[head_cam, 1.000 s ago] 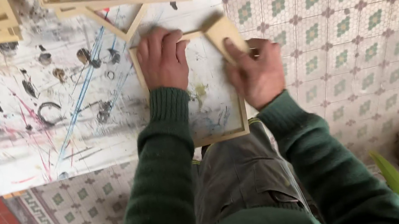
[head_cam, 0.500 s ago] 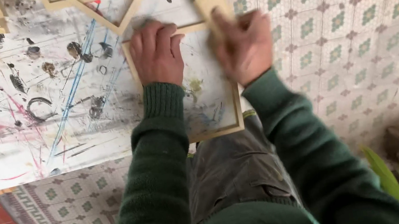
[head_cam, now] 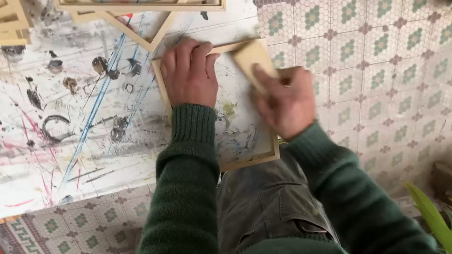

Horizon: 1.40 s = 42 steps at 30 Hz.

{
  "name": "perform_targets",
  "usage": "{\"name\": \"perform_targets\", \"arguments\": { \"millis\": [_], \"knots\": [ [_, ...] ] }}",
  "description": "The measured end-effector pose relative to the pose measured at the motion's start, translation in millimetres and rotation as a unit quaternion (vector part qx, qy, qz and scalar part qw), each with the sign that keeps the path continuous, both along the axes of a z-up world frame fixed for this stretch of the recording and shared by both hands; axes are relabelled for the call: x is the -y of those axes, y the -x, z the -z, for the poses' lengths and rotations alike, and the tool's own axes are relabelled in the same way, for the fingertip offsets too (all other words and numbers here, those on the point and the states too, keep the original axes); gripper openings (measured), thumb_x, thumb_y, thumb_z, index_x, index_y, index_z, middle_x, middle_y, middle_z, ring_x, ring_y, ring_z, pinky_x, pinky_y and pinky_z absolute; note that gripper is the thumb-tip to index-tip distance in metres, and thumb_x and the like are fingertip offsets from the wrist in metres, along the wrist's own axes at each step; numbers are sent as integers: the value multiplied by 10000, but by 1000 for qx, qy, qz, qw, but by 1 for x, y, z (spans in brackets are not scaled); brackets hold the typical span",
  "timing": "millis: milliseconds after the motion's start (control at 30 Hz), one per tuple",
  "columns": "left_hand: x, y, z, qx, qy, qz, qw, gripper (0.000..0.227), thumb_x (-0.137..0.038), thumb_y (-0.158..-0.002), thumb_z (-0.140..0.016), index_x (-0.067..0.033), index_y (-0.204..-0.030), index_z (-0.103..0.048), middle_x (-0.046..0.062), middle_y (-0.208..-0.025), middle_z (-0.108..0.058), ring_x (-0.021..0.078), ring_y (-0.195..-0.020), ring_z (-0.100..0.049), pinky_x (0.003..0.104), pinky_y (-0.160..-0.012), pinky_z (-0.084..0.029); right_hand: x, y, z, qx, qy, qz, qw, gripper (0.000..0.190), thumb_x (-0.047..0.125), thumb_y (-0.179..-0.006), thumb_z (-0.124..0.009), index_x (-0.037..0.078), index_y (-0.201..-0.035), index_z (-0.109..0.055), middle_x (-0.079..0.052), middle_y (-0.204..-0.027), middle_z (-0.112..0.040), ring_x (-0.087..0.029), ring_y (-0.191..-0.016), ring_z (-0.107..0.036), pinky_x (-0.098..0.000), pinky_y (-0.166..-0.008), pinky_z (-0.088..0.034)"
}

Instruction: Sanding the edges and surfaces of a wooden picture frame using a handheld sanding block.

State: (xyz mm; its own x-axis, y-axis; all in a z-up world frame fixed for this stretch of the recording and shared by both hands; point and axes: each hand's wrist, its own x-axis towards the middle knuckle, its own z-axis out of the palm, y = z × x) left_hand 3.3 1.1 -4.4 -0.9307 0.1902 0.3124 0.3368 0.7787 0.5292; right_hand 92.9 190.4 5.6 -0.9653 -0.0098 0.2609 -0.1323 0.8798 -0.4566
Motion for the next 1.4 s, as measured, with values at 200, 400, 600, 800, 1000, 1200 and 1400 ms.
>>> {"name": "perform_targets", "arguments": {
  "millis": [200,400,600,800,1000,1200,1400],
  "knots": [
    [-2,0,-7,18,-1,-8,1000,166,-189,-930,-801,-131,-1058,-713,32,-1147,-623,300,-1103,-556,448,-966,-443,4,38,-38,13,13,39,999,512,139,-908,-772,89,-1412,-696,-138,-1034,-551,-270,-961,-530,-412,-798,-492],
    [0,4,-4,5,-9,-3,1000,173,-188,-933,-788,-129,-1064,-692,19,-1156,-625,287,-1128,-560,453,-993,-453,-9,-3,3,143,140,80,976,315,220,-989,-719,127,-1290,-707,-94,-1028,-582,-208,-883,-562,-345,-624,-470],
    [1,5,-7,13,2,-6,1000,180,-181,-947,-787,-111,-1094,-710,32,-1157,-629,293,-1097,-545,454,-972,-450,11,47,-14,60,-7,52,997,449,171,-938,-818,67,-1364,-719,-102,-916,-554,-248,-874,-480,-398,-713,-446],
    [2,3,-4,23,8,-6,1000,170,-186,-924,-773,-126,-1062,-695,26,-1161,-631,293,-1113,-555,463,-978,-450,-14,17,-26,56,-11,28,998,542,178,-856,-787,100,-1386,-702,-104,-981,-608,-285,-920,-509,-418,-777,-465],
    [0,4,-6,28,8,0,1000,181,-195,-904,-772,-143,-1067,-715,49,-1163,-618,318,-1104,-549,473,-959,-440,6,23,-18,52,11,2,999,554,110,-836,-783,110,-1386,-717,-161,-910,-548,-329,-909,-526,-475,-792,-466],
    [-2,0,-9,29,7,-11,999,155,-191,-952,-768,-144,-1085,-704,25,-1174,-625,303,-1145,-561,460,-999,-452,-5,45,-39,81,60,59,993,527,151,-904,-755,100,-1417,-646,-175,-1014,-552,-305,-922,-526,-386,-760,-473],
    [-1,1,-5,26,6,-4,1000,173,-197,-940,-781,-127,-1083,-713,22,-1146,-644,296,-1110,-569,466,-973,-456,-62,-6,56,64,-106,29,992,399,174,-975,-759,178,-1362,-660,-62,-1034,-545,-229,-958,-544,-359,-817,-494]
  ]
}}
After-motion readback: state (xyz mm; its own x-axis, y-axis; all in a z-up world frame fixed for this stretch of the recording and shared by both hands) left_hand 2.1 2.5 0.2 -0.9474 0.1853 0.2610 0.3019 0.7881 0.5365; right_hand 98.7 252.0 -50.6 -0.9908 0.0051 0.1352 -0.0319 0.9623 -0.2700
